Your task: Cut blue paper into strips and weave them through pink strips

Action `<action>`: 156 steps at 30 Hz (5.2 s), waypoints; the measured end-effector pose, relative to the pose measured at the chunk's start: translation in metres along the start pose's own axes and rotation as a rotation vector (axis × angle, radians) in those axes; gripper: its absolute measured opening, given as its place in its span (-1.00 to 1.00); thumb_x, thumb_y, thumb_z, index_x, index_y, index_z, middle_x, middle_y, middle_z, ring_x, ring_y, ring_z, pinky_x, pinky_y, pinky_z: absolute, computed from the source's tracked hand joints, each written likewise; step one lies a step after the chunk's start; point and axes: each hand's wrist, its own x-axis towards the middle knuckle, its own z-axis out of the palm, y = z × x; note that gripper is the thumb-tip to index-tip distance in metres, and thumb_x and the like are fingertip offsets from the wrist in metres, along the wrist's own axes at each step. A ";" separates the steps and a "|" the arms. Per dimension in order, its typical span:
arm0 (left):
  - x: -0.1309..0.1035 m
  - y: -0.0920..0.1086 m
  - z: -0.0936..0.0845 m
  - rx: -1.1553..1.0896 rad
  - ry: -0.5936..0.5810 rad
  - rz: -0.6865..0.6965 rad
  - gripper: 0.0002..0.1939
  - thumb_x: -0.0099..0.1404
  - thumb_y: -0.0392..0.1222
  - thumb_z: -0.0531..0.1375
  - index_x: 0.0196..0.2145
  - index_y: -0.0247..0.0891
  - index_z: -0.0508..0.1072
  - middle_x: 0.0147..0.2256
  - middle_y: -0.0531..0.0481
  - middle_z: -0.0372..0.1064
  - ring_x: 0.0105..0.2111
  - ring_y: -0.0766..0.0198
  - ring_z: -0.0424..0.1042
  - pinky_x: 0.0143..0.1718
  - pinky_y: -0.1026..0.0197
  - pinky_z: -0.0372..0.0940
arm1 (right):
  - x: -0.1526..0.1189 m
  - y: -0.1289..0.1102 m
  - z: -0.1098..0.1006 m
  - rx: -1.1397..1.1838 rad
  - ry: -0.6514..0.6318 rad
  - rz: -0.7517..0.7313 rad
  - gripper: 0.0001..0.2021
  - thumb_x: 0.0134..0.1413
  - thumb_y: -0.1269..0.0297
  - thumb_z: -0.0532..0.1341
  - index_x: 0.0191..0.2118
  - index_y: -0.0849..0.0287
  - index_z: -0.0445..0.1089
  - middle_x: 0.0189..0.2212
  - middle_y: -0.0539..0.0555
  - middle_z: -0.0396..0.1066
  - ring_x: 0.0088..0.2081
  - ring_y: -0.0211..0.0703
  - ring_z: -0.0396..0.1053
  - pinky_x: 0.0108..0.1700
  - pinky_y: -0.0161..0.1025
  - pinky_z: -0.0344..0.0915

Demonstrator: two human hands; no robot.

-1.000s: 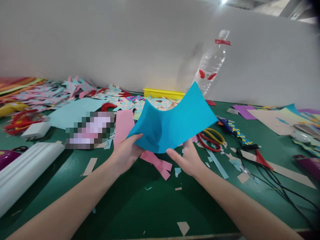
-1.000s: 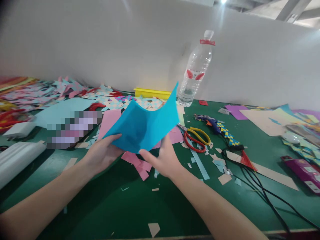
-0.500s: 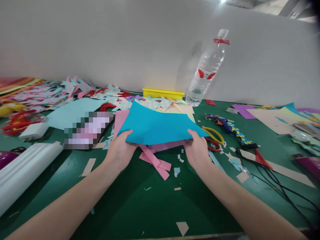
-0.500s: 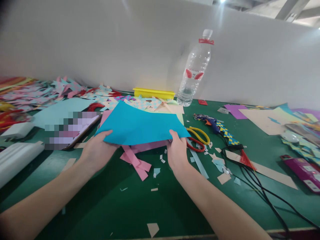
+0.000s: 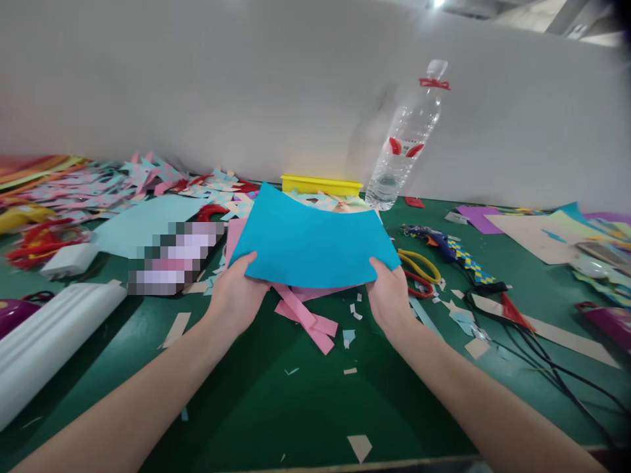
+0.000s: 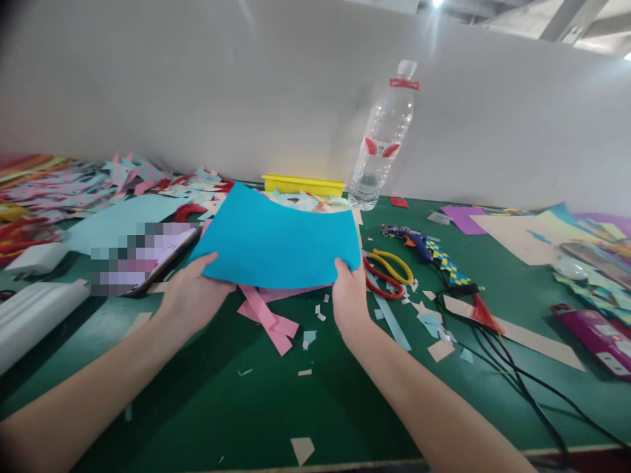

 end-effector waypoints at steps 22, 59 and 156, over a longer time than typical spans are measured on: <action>-0.029 -0.010 -0.002 0.432 -0.688 -0.005 -0.05 -0.04 -0.10 0.43 0.25 -0.02 0.10 0.18 -0.16 0.17 0.10 -0.13 0.27 -0.01 -0.02 0.33 | -0.040 -0.012 0.016 -0.967 -0.662 -0.823 -0.14 0.09 -0.03 0.17 0.34 -0.10 -0.41 0.35 -0.11 -0.48 0.35 0.04 -0.43 0.32 0.14 -0.39; -0.007 -0.012 -0.001 0.503 -0.243 0.049 -0.59 0.17 0.07 0.26 -0.14 -0.27 0.52 -0.14 -0.16 0.50 -0.13 0.03 0.47 -0.03 0.00 0.33 | -0.021 -0.009 0.013 0.036 -0.112 -0.004 -0.01 -0.22 0.13 0.41 0.31 -0.11 -0.14 0.20 0.11 0.17 0.10 0.17 0.27 0.04 0.23 0.33; -0.031 -0.021 0.012 0.768 -0.317 0.211 -0.75 0.08 -0.04 0.30 -0.26 -0.12 0.49 -0.34 -0.07 0.50 -0.05 -0.05 0.40 -0.02 -0.01 0.32 | -0.066 -0.003 0.039 0.498 -0.451 0.254 -0.91 -0.04 0.27 0.35 -0.37 0.12 0.50 -0.41 -0.04 0.49 -0.38 -0.32 0.42 -0.23 -0.30 0.38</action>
